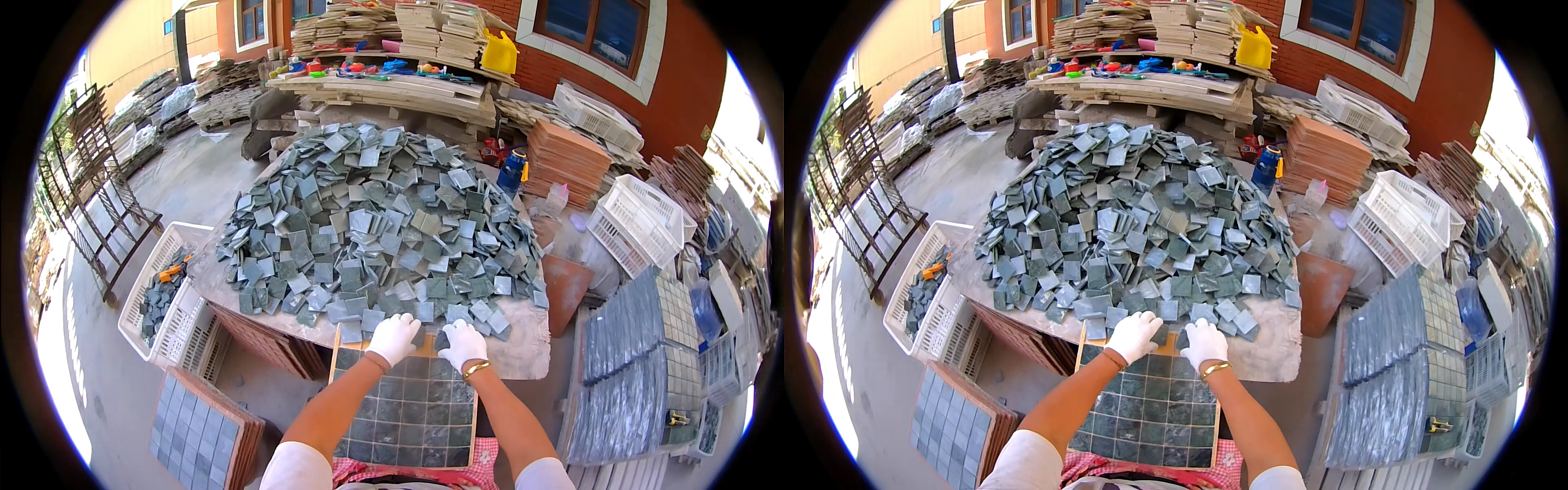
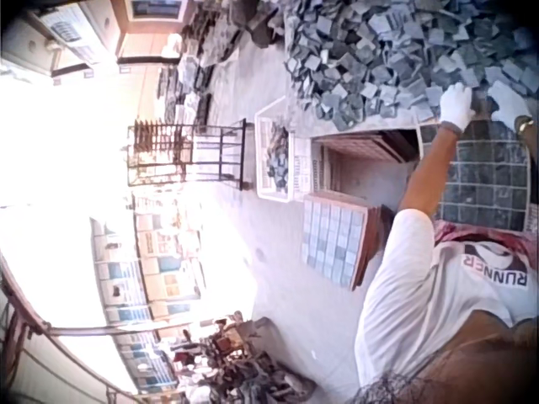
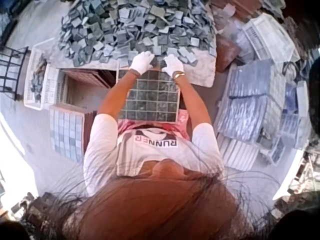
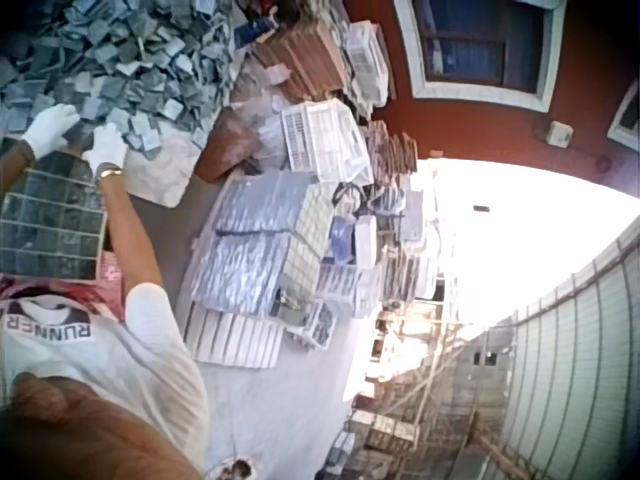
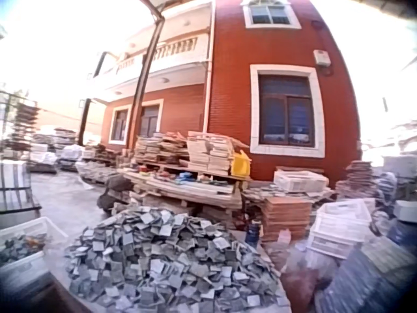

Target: The person places small square tiles one by one onto a gridded board, filling the grid from a large pile on a table. The person wears white gloves and handles the tiles by hand, arranging them in rows and columns until the board is fully covered.

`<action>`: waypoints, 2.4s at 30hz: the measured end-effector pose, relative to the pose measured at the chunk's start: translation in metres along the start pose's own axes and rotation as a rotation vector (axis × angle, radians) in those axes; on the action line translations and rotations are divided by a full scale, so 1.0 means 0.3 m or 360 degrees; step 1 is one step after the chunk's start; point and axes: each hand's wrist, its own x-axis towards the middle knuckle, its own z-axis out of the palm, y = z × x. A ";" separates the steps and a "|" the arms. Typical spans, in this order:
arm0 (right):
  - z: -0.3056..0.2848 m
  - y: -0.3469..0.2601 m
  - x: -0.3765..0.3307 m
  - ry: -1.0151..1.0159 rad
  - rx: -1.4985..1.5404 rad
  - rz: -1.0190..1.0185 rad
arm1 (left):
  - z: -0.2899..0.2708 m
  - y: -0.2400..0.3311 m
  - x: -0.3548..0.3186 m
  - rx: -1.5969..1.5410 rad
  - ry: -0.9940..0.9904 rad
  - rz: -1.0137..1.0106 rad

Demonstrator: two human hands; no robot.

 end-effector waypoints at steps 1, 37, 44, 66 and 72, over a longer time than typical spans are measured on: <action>0.018 0.022 0.002 0.0028 0.0094 -0.0114 | -0.008 -0.001 -0.007 -0.0036 0.0013 0.0039; 0.111 -0.051 0.033 0.0126 0.0416 -0.0365 | 0.018 -0.078 -0.186 -0.0523 0.0614 -0.0342; 0.109 -0.065 0.036 -0.0013 0.0317 -0.0443 | 0.023 0.031 -0.172 -0.0201 0.0491 -0.0656; 0.043 -0.101 0.209 0.0495 0.0369 -0.0165 | 0.101 0.013 -0.227 -0.0414 0.0666 -0.0507; 0.068 -0.168 0.098 -0.0173 0.0317 -0.0554 | 0.122 -0.086 -0.225 -0.0742 0.0873 -0.0412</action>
